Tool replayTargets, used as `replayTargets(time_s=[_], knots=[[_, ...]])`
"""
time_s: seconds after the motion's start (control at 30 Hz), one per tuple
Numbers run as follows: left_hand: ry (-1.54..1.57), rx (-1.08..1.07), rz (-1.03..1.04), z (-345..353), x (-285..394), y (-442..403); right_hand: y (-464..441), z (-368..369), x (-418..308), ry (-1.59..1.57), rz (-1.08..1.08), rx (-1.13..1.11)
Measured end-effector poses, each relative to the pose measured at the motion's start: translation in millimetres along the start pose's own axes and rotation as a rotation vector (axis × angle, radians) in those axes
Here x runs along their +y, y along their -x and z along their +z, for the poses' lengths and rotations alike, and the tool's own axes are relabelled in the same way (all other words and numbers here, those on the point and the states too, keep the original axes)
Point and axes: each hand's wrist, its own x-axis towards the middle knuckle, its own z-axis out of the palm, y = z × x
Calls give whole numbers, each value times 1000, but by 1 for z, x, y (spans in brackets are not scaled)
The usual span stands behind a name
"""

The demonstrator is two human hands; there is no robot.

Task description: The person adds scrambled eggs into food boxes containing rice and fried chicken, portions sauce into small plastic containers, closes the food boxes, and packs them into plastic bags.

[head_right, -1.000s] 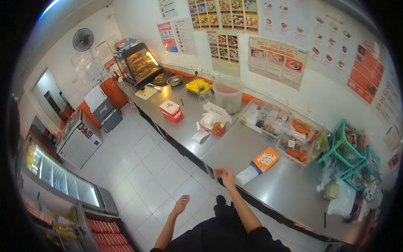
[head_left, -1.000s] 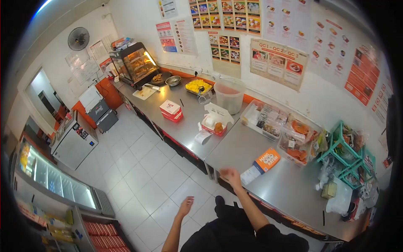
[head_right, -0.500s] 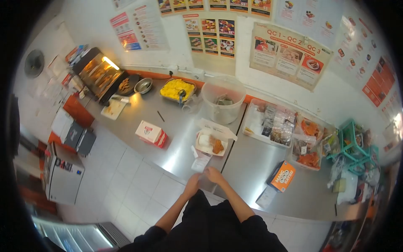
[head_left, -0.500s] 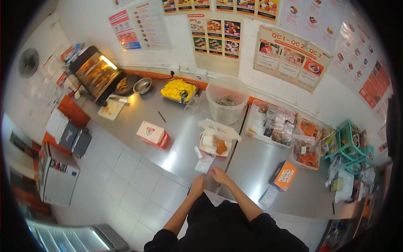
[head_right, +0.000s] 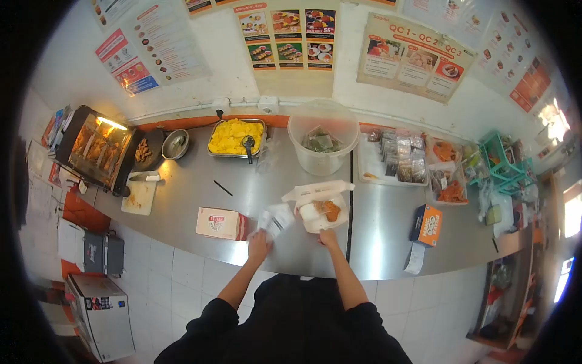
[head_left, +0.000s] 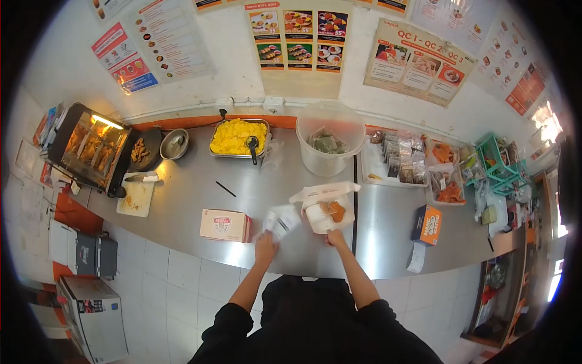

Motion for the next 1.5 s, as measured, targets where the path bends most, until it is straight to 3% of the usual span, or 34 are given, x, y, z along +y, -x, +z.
replayTargets(time_s=[0.03,0.1,0.13,0.27,0.3,0.37,0.4,0.5,0.6,0.7,0.8,0.87,0.93,1.03,1.1,1.2,1.27,1.4,1.5], knots=[[-29,33,-57,-1,-5,-9,11,-9,13,347,-140,49],[-9,-16,-140,7,-11,-31,33,-25,25,356,128,332],[-2,-43,-183,10,-14,-39,53,-34,19,275,139,415],[596,288,-240,-44,31,-70,111,-44,0,65,219,648],[835,307,-234,-65,50,-74,115,-37,12,-59,309,434],[921,323,-66,-84,87,-83,143,-21,22,-453,364,-53],[919,356,40,-103,104,-90,169,-19,-10,-603,392,-316],[876,302,182,-138,152,-113,186,6,-54,-982,303,-375],[945,81,257,-112,169,-151,146,23,-41,-1074,248,-150],[781,-302,280,-106,164,-173,113,36,-2,-1105,117,-9],[696,-93,347,-79,154,-153,111,34,8,-980,246,239],[776,-91,321,-97,136,-120,124,28,6,-896,224,341],[865,-175,221,-123,116,-74,137,25,11,-717,189,354],[828,-528,-80,-156,93,-14,149,17,27,-368,64,248],[886,-645,-150,-160,76,22,164,15,20,-202,-51,169],[701,-372,16,-135,46,61,167,30,12,-50,-209,78],[900,-487,-167,-125,32,71,162,43,-1,148,-295,119],[1327,-522,-549,-129,28,85,144,66,-30,419,-138,262],[1140,-319,-512,-153,31,88,137,62,-36,440,-35,277]])
